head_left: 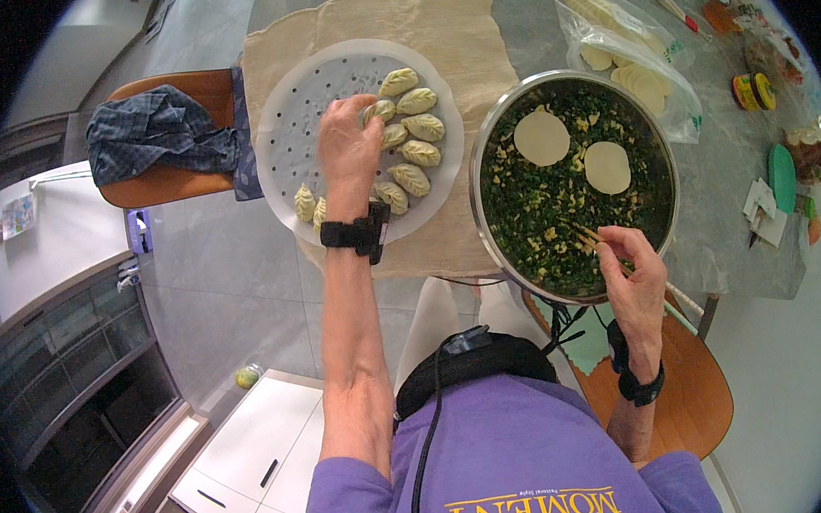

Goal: The person fills round dumpling wrappers with a green vegetable and egg mixture using chopsticks, then pleats and seals each dumpling by hand. Completed dumplings are placed on a perforated tray.

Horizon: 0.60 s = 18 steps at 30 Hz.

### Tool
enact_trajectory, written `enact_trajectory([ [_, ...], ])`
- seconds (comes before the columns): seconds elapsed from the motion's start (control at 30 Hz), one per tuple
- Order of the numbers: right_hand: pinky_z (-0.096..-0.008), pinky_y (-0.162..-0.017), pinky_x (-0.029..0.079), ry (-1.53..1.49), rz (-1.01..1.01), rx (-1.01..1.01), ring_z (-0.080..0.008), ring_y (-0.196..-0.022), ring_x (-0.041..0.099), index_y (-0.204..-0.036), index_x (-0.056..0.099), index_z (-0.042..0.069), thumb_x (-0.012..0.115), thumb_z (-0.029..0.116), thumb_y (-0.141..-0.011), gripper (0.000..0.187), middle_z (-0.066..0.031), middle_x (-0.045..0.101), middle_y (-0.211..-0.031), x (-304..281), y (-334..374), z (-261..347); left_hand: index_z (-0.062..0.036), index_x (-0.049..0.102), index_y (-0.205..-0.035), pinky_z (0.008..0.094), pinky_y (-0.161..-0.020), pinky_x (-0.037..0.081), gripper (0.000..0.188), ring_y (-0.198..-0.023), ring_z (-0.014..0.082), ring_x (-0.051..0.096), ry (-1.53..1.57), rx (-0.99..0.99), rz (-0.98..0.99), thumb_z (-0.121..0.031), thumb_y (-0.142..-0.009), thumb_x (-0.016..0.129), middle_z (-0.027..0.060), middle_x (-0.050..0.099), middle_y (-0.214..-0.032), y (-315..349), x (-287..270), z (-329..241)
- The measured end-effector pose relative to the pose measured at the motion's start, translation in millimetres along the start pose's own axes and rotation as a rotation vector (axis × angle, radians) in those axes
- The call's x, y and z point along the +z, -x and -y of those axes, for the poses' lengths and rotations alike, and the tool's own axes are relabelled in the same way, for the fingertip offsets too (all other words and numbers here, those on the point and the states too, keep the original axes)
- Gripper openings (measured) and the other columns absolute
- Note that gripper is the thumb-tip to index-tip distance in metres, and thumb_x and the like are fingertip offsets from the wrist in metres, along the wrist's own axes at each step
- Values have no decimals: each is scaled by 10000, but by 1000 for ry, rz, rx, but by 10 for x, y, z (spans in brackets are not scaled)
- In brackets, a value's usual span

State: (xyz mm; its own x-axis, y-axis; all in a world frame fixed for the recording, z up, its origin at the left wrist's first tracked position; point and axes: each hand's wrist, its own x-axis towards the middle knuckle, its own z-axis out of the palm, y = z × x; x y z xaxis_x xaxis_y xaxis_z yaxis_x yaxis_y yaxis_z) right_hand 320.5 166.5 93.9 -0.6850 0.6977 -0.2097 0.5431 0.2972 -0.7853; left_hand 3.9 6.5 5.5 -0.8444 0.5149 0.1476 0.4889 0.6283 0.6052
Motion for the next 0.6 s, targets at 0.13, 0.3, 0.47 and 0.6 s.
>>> enact_trajectory([
  [0.13, -275, -807, 491, 3, 4, -6, -142, -891, 618, -1053, 645, -11, 616, 43, -900, 164, -63, 643, -993, 7, 7, -16, -80, 699, -993, 398, -846, 496, 238, -946, 319, 614, 7, -3, 52, -72, -766, 631, 133, 644, -965, -52, 55, 90],
  [0.3, -304, -802, 508, 14, -22, -39, -191, -878, 634, -1022, 636, -18, 621, 42, -887, 149, -100, 642, -965, 8, -3, -15, -77, 699, -989, 403, -815, 501, 235, -888, 314, 628, 32, -1, 50, -58, -766, 627, 136, 640, -923, -47, 67, 136],
  [0.47, -317, -794, 514, 7, -30, -40, -212, -872, 643, -1010, 630, -22, 626, 37, -877, 145, -118, 641, -950, 24, 4, -3, -78, 699, -991, 405, -807, 503, 229, -880, 313, 631, -8, -73, 39, -70, -773, 630, 139, 636, -915, -30, 82, 98],
  [0.6, -316, -787, 513, 17, -29, -43, -211, -868, 642, -1012, 630, -23, 629, 29, -874, 147, -117, 640, -947, 30, 7, 0, -83, 700, -993, 407, -799, 507, 219, -871, 306, 634, -47, -41, 30, -92, -783, 637, 134, 634, -909, -40, 69, 79],
])
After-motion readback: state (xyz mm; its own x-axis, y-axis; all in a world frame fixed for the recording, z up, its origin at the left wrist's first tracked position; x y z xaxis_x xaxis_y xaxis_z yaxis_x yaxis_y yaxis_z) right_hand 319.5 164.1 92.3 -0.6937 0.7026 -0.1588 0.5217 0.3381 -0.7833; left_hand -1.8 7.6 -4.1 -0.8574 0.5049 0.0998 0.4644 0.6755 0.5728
